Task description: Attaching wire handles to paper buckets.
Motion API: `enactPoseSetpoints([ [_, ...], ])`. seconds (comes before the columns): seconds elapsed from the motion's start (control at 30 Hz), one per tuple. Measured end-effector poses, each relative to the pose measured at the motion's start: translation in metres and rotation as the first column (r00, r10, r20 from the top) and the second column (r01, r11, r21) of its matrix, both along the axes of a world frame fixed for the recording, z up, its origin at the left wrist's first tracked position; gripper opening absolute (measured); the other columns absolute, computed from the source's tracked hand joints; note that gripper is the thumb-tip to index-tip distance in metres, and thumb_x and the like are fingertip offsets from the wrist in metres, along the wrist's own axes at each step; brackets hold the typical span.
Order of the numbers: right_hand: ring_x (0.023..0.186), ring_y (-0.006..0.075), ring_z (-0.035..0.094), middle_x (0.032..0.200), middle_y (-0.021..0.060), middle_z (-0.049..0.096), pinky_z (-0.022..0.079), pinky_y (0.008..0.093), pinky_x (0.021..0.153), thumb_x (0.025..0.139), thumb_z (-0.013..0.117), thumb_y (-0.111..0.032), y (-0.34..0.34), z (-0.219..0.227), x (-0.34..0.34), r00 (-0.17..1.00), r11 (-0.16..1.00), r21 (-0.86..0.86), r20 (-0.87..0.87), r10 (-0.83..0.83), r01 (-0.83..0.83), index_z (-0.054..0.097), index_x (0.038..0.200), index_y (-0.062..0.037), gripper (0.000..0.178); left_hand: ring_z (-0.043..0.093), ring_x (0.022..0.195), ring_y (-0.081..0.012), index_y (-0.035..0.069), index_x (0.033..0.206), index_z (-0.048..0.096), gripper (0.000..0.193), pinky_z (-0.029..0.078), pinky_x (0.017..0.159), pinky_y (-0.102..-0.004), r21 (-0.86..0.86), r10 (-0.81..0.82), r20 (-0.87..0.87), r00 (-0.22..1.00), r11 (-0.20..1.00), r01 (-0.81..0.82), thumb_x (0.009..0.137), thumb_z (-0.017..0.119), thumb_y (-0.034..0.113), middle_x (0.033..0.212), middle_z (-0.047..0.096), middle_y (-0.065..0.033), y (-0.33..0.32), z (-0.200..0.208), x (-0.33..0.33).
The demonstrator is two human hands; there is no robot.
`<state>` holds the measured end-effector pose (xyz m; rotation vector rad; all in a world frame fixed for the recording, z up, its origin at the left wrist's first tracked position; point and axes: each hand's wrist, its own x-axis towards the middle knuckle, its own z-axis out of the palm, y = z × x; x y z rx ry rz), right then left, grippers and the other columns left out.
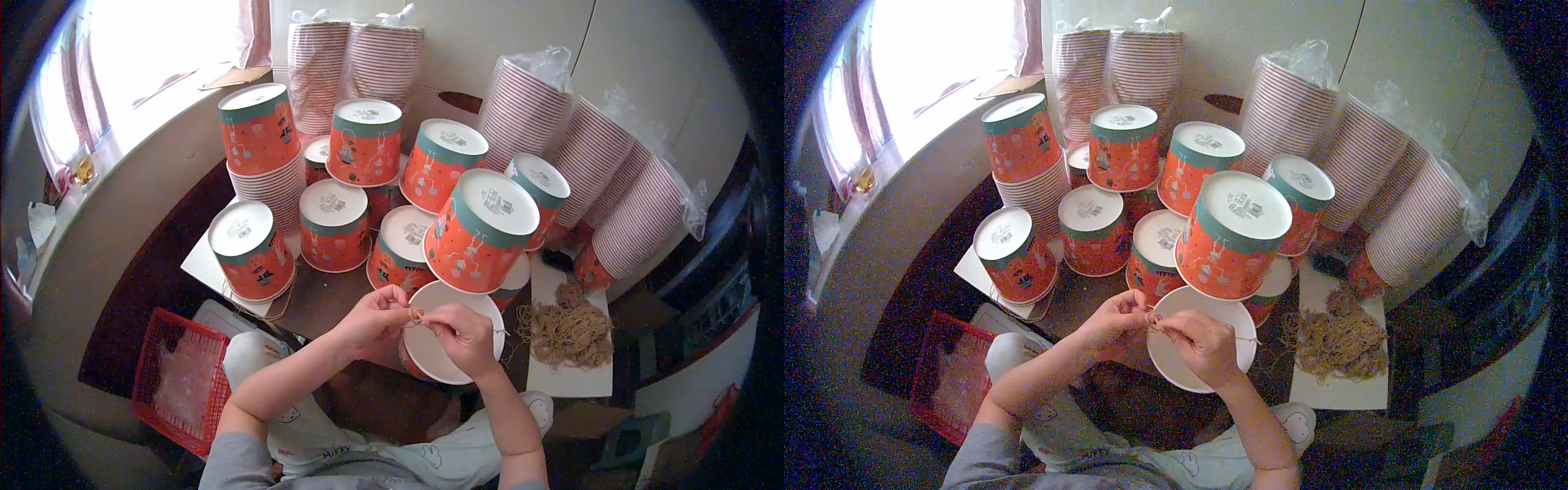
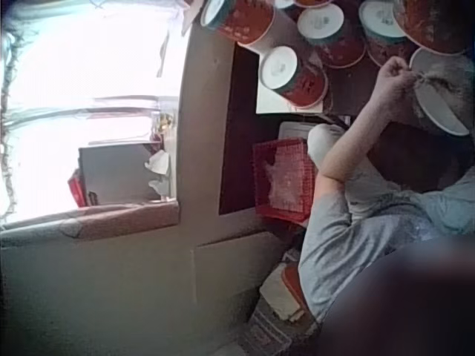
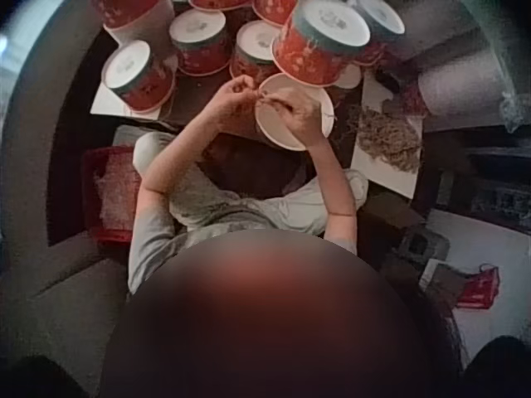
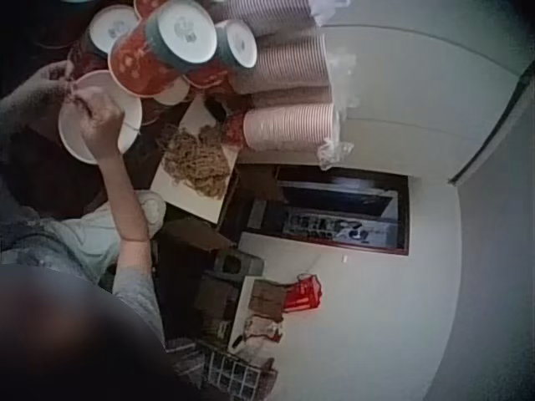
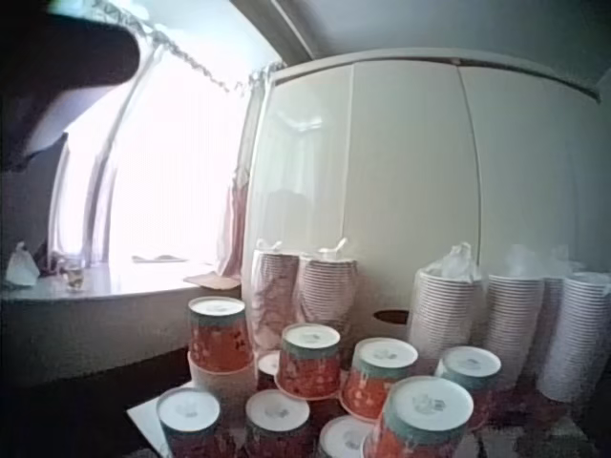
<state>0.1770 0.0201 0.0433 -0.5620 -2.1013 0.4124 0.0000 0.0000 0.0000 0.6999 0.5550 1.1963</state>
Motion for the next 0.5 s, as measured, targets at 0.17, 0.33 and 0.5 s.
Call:
enactPoseSetpoints([
  [0.17, 0.049, 0.0106, 0.051, 0.075, 0.0049, 0.061, 0.041, 0.0222, 0.043, 0.067, 0.07, -0.003, -0.004, 0.001, -0.002, 0.999, 0.995, -0.089, 0.009, -0.045, 0.045, 0.061, 0.08, -0.0051, 0.016, 0.048, 0.053, -0.0031, 0.01, 0.083, 0.045, 0.018, 0.032, 0.043, -0.016, 0.006, 0.084, -0.079, 0.993, 0.996, -0.084, 0.079, 0.06, 0.004, 0.071, 0.058, 0.0001, -0.001, 0.01, 0.002],
  [0.33, 0.049, 0.0152, 0.055, 0.076, 0.0038, 0.061, 0.045, 0.0272, 0.046, 0.067, 0.069, -0.008, -0.006, 0.006, -0.001, 0.995, 0.994, -0.074, 0.062, -0.072, 0.077, 0.06, 0.085, -0.009, 0.021, 0.042, 0.048, -0.0019, 0.011, 0.082, 0.046, 0.017, 0.028, 0.041, -0.0153, -0.036, 0.065, -0.046, 0.997, 0.997, -0.067, 0.077, 0.06, 0.002, 0.068, 0.055, 0.0018, -0.001, 0.011, -0.001],
  [0.5, 0.055, 0.0175, 0.057, 0.075, 0.0033, 0.061, 0.046, 0.0282, 0.049, 0.067, 0.069, -0.009, -0.003, 0.004, -0.002, 0.998, 0.998, 0.039, 0.039, -0.053, 0.051, 0.061, 0.086, -0.0108, 0.021, 0.04, 0.047, -0.0013, 0.011, 0.079, 0.046, 0.017, 0.026, 0.04, -0.015, -0.059, 0.031, -0.022, 0.999, 0.998, -0.032, 0.075, 0.059, 0.001, 0.066, 0.052, 0.0033, 0.0, 0.007, -0.003],
])
